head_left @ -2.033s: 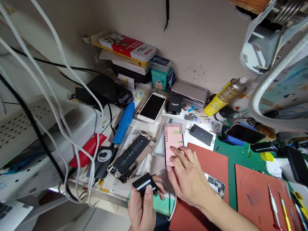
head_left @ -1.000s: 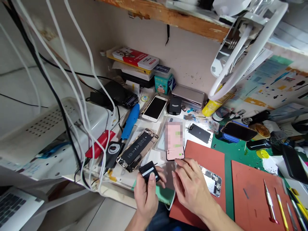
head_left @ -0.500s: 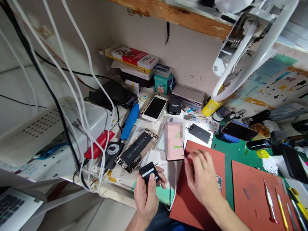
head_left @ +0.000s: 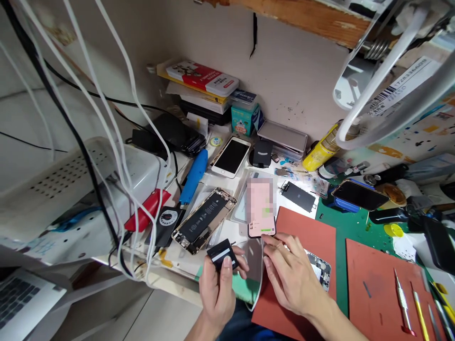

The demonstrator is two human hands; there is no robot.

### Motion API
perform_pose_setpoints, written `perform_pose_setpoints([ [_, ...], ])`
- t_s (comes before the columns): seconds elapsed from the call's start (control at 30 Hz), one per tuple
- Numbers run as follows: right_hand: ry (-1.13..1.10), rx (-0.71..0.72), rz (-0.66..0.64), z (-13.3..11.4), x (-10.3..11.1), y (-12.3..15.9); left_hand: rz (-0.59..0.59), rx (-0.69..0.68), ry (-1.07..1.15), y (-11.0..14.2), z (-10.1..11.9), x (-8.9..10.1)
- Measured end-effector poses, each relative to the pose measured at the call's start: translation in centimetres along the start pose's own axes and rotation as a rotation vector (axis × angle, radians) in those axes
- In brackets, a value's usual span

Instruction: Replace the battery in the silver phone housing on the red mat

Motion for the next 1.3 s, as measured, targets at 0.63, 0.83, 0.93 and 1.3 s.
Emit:
perform_pose_setpoints([
  [0.63, 0.016, -0.038, -0.042, 0.2, -0.8, -0.2, 0.01, 0.041, -0.008, -0.1, -0.3, 0.2],
  [0.83, 0.005, 0.004, 0.076, -0.1, 0.4, 0.1, 0.003, 0.012, -0.02, 0.0, -0.2, 0.1],
  [0.93, 0.007, 0.021, 0.15, -0.1, 1.1, 0.3, 0.002, -0.006, -0.017, -0.1, 0.1, 0.0],
  [1.3, 0.077, -0.069, 0.088, 1.3, 0.5, -0.9, 0.0, -0.003, -0.038, 0.1, 0.2, 0.0],
])
Point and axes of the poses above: each hand's wrist, its own y-axis away from the middle knuckle, its own x-axis out of the back of the hand, z = x × y, the point moved 10 cm from there along -y, towards the middle knuckle, and after that the axes turned 12 degrees about -y, right-handed, at the moved point
